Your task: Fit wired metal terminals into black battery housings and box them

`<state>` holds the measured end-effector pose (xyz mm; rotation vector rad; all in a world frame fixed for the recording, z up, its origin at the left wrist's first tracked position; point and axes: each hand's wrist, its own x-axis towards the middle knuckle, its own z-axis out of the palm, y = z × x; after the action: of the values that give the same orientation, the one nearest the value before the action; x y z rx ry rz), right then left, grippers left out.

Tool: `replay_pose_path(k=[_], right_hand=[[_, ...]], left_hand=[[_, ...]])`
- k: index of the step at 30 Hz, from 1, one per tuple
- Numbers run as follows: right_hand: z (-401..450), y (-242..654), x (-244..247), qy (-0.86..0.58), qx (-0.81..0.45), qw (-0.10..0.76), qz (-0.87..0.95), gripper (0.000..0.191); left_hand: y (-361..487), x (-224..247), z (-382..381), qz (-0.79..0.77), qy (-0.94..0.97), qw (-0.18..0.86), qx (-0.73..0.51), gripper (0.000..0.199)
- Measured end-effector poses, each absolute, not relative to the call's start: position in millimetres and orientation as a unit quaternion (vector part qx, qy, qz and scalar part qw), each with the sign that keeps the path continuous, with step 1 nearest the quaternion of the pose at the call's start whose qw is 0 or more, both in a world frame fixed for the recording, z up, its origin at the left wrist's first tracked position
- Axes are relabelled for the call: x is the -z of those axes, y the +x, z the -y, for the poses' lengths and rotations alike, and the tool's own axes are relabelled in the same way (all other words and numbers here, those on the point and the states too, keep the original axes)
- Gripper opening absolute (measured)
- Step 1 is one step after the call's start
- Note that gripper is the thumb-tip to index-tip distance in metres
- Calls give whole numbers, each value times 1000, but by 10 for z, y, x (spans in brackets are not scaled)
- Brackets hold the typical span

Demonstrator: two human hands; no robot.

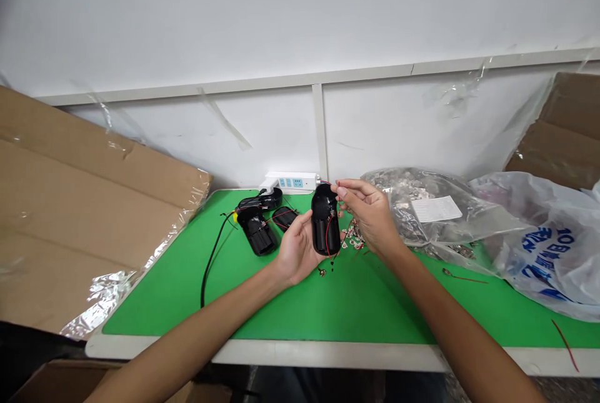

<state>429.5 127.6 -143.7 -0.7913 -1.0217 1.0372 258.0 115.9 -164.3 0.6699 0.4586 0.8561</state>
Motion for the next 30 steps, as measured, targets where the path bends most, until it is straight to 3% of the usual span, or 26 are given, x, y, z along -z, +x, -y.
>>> replay_pose_path(k=[16, 30], right_hand=[[-1222, 4141, 1499, -387, -437, 663, 470, 44], [-1177, 4113, 1511, -383, -409, 664, 494, 39]], left_hand=[[2589, 1678, -1206, -215, 307, 830, -414, 45], [2560, 1711, -1264, -231, 316, 820, -417, 40]])
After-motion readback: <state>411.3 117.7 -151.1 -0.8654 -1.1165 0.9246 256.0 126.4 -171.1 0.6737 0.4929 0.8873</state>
